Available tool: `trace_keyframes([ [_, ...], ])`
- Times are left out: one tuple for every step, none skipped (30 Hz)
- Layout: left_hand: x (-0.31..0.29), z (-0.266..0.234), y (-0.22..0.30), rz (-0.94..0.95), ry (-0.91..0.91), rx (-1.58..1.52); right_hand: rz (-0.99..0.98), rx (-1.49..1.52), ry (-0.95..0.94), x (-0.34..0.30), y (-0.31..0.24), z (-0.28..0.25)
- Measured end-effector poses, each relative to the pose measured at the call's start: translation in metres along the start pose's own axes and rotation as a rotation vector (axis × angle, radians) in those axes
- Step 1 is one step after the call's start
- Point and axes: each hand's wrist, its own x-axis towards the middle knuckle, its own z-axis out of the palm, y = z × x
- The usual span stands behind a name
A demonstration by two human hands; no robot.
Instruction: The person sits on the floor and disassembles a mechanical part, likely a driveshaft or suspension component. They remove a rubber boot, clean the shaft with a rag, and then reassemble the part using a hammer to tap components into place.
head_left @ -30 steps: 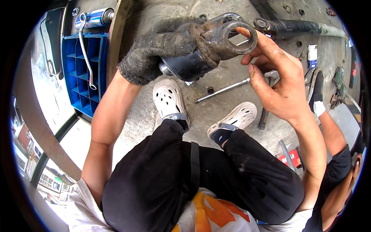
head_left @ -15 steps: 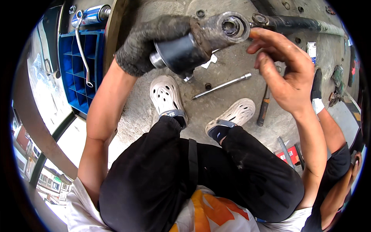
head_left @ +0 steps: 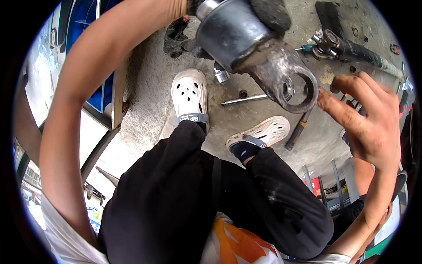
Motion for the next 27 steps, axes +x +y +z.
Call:
trace_keyframes([
  [0.0,0.0,-0.003,0.005,0.001,-0.001,-0.004,-0.026,-0.037,0.001,-0.003,-0.002],
  [-0.001,0.0,-0.006,0.012,0.006,0.001,-0.011,-0.052,-0.073,0.003,-0.005,-0.004],
  [-0.002,-0.001,-0.008,0.021,0.007,-0.003,-0.016,-0.072,-0.103,0.005,-0.007,-0.004],
  [-0.003,-0.001,-0.011,0.03,0.013,-0.005,-0.025,-0.071,-0.124,0.008,-0.007,-0.004],
  [-0.005,-0.001,-0.014,0.036,0.02,-0.007,-0.034,-0.069,-0.145,0.01,-0.007,-0.003],
  [-0.006,-0.001,-0.015,0.039,0.022,-0.009,-0.042,-0.07,-0.165,0.012,-0.007,-0.004],
  [-0.007,-0.001,-0.018,0.046,0.025,-0.011,-0.043,-0.061,-0.175,0.013,-0.006,-0.002],
  [-0.008,0.0,-0.019,0.05,0.029,-0.014,-0.046,-0.041,-0.181,0.014,-0.006,-0.001],
  [-0.009,-0.001,-0.021,0.056,0.036,-0.014,-0.053,-0.023,-0.185,0.016,-0.004,0.001],
  [-0.011,-0.001,-0.024,0.06,0.043,-0.014,-0.06,0.007,-0.185,0.017,-0.002,0.004],
  [-0.013,-0.001,-0.025,0.063,0.051,-0.015,-0.073,0.028,-0.178,0.019,0.0,0.006],
  [-0.003,0.003,-0.021,0.054,-0.029,-0.002,-0.005,0.015,-0.197,0.015,-0.013,-0.004],
  [-0.005,0.001,-0.023,0.055,-0.009,-0.004,-0.028,0.031,-0.181,0.017,-0.01,0.001],
  [-0.008,0.001,-0.025,0.058,0.006,-0.006,-0.042,0.047,-0.179,0.02,-0.008,0.003],
  [-0.01,0.0,-0.026,0.06,0.018,-0.006,-0.054,0.062,-0.178,0.022,-0.006,0.006],
  [-0.011,0.0,-0.028,0.058,0.031,-0.007,-0.064,0.076,-0.177,0.024,-0.005,0.008],
  [-0.012,-0.001,-0.03,0.057,0.041,-0.009,-0.081,0.087,-0.184,0.027,-0.002,0.01],
  [-0.013,0.0,-0.03,0.06,0.044,-0.007,-0.089,0.092,-0.18,0.029,-0.002,0.011],
  [-0.015,0.0,-0.031,0.062,0.05,-0.007,-0.099,0.099,-0.176,0.032,-0.001,0.012],
  [-0.016,-0.001,-0.032,0.064,0.06,-0.008,-0.112,0.105,-0.172,0.035,0.0,0.014],
  [-0.018,-0.001,-0.032,0.066,0.065,-0.007,-0.126,0.109,-0.157,0.038,0.0,0.016],
  [-0.021,-0.001,-0.034,0.067,0.075,-0.011,-0.135,0.106,-0.155,0.041,0.001,0.018],
  [-0.017,0.001,-0.032,0.063,0.041,-0.004,-0.103,0.086,-0.161,0.038,-0.005,0.015],
  [-0.013,0.001,-0.031,0.055,0.011,0.001,-0.063,0.058,-0.182,0.036,-0.011,0.011],
  [-0.012,0.002,-0.031,0.054,0.011,-0.001,-0.058,0.053,-0.192,0.036,-0.011,0.012],
  [-0.012,0.001,-0.031,0.056,0.008,0.003,-0.049,0.045,-0.204,0.036,-0.012,0.013],
  [-0.01,0.001,-0.032,0.053,0.001,0.006,-0.037,0.047,-0.216,0.035,-0.013,0.012],
])
